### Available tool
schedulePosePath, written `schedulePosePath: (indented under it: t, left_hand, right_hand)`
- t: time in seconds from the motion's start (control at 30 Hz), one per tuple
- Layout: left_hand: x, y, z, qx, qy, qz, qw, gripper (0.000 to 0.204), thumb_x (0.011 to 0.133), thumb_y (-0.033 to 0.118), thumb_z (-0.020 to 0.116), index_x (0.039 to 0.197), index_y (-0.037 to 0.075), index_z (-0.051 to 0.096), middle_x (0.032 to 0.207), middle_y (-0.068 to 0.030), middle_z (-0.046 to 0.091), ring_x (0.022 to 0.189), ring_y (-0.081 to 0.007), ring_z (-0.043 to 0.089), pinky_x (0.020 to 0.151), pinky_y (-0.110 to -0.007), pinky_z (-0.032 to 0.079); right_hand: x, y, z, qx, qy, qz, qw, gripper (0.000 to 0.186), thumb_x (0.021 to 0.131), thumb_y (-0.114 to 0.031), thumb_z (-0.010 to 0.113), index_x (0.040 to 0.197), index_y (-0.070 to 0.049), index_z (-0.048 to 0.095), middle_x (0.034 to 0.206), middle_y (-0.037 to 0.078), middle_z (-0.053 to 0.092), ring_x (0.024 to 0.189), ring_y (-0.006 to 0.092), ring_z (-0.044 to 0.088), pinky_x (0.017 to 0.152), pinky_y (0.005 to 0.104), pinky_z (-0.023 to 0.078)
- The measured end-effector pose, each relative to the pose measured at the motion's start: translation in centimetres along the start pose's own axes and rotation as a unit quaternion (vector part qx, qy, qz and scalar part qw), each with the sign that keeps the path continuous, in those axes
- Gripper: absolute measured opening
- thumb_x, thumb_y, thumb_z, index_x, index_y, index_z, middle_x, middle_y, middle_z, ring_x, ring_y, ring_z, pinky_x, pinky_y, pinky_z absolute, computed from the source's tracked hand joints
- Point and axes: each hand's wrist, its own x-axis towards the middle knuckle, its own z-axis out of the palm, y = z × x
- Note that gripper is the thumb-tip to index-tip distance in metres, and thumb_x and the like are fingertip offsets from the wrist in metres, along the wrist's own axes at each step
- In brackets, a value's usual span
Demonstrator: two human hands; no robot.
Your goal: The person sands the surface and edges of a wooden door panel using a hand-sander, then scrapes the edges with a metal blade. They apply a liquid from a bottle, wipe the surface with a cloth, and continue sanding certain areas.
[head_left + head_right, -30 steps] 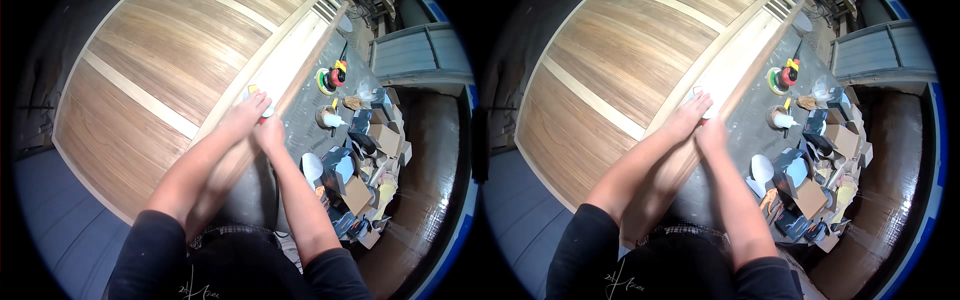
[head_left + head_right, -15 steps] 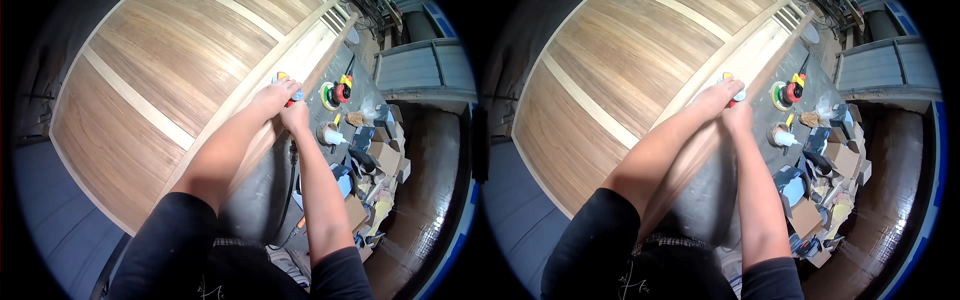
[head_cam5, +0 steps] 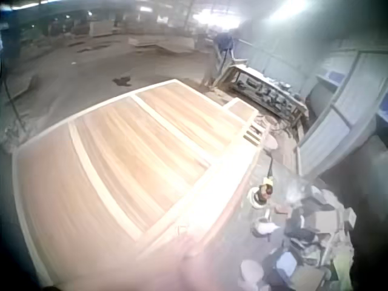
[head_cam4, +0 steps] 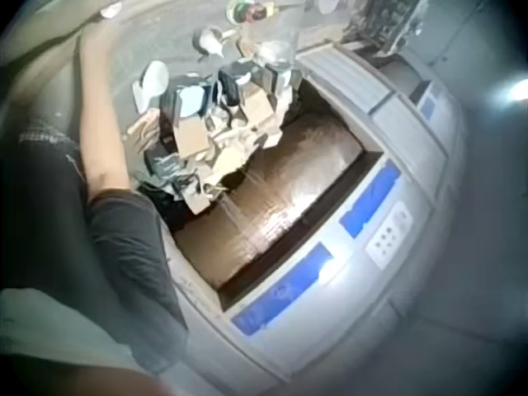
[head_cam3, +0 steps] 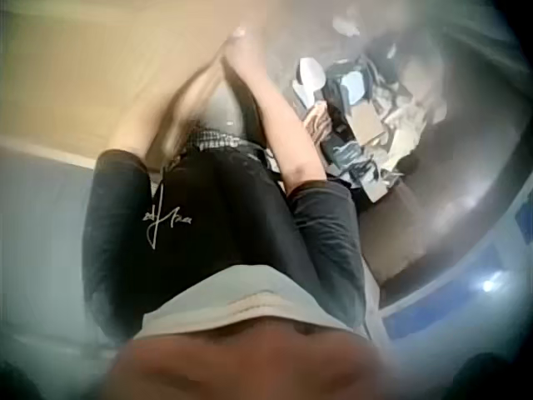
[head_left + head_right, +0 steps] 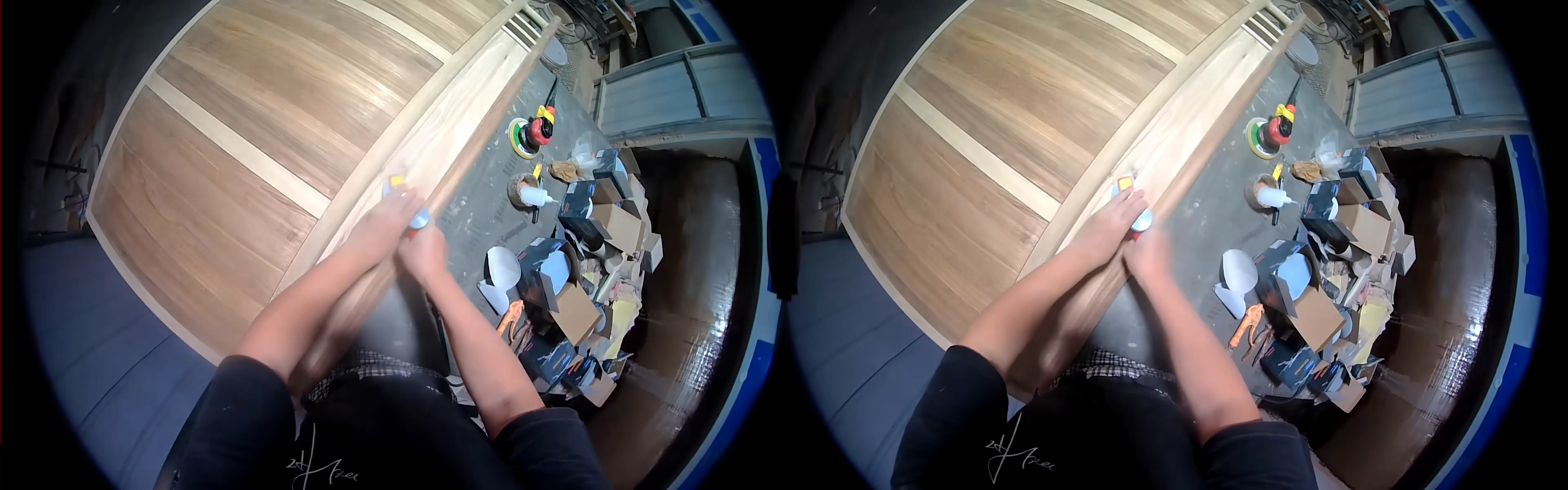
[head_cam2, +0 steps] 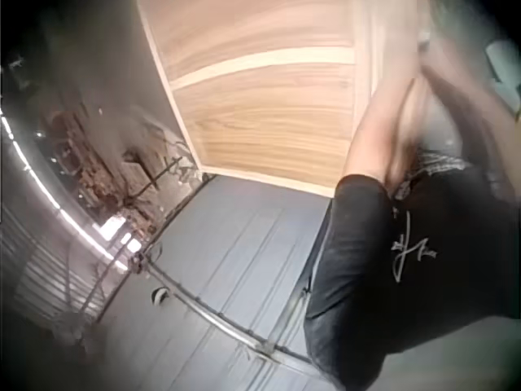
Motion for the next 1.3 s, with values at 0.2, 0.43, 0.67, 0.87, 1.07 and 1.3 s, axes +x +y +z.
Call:
schedulePosePath:
  t: [0.2, 0.43, 0.67, 0.87, 1.07, 1.3]
  left_hand:
    - [-4.7, 1.0, -0.4, 0.047, 0.004, -0.01, 0.999, 0.043, 0.094, 0.003, 0.051, 0.137, 0.002, 0.052, 0.149, -0.0201, 0.053, 0.142, -0.0403, 0.047, 0.111, -0.045, 0.047]
    - [-0.4, -0.5, 0.5, 0.02, 0.013, 0.004, 1.0, 0.045, 0.093, 0.001, 0.052, 0.139, 0.0, 0.052, 0.146, -0.0213, 0.055, 0.139, -0.0416, 0.049, 0.112, -0.046, 0.047]
    - [3.4, -1.5, 1.1, 0.053, 0.024, 0.021, 0.998, 0.045, 0.093, 0.001, 0.051, 0.138, 0.0, 0.051, 0.145, -0.0221, 0.056, 0.136, -0.0424, 0.052, 0.111, -0.046, 0.047]
    - [5.9, -1.1, 1.5, 0.029, 0.022, 0.016, 0.999, 0.039, 0.097, 0.003, 0.049, 0.136, 0.003, 0.051, 0.142, -0.0224, 0.058, 0.134, -0.0416, 0.054, 0.109, -0.047, 0.049]
    - [6.4, -2.3, 2.3, 0.059, 0.037, 0.021, 0.997, 0.047, 0.091, -0.001, 0.054, 0.138, 0.002, 0.049, 0.144, -0.0207, 0.055, 0.14, -0.038, 0.047, 0.112, -0.044, 0.046]
    - [0.9, -1.2, 1.4, 0.016, 0.051, -0.034, 0.998, 0.044, 0.093, -0.001, 0.053, 0.137, -0.001, 0.051, 0.139, -0.0235, 0.06, 0.135, -0.0446, 0.052, 0.11, -0.047, 0.047]
  right_hand:
    - [-3.8, -0.3, 1.9, -0.018, -0.021, 0.021, 0.999, 0.038, 0.081, -0.008, 0.068, 0.116, 0.005, 0.062, 0.099, 0.034, 0.069, 0.1, 0.0499, 0.067, 0.089, 0.0535, 0.053]
    - [0.2, 0.0, 0.4, -0.008, 0.027, -0.014, 1.0, 0.026, 0.079, -0.01, 0.069, 0.099, 0.007, 0.069, 0.093, 0.033, 0.07, 0.095, 0.0485, 0.069, 0.084, 0.0524, 0.056]
    - [3.3, -0.6, -2.2, -0.019, 0.005, 0.013, 1.0, 0.031, 0.079, -0.013, 0.071, 0.103, 0.007, 0.067, 0.1, 0.031, 0.071, 0.1, 0.0464, 0.069, 0.088, 0.0505, 0.055]
    - [4.6, 0.1, -3.0, 0.004, 0.047, -0.001, 0.999, 0.032, 0.078, -0.008, 0.069, 0.106, 0.006, 0.066, 0.099, 0.031, 0.071, 0.099, 0.0475, 0.069, 0.087, 0.0518, 0.055]
    - [6.1, 0.2, -2.9, -0.015, 0.043, 0.0, 0.999, 0.029, 0.079, -0.008, 0.067, 0.105, 0.005, 0.068, 0.098, 0.031, 0.071, 0.099, 0.0473, 0.069, 0.087, 0.0512, 0.055]
    - [2.3, 0.0, -0.2, -0.038, 0.009, -0.02, 0.999, 0.035, 0.08, -0.008, 0.067, 0.114, 0.002, 0.062, 0.099, 0.029, 0.071, 0.096, 0.0476, 0.069, 0.084, 0.0546, 0.055]
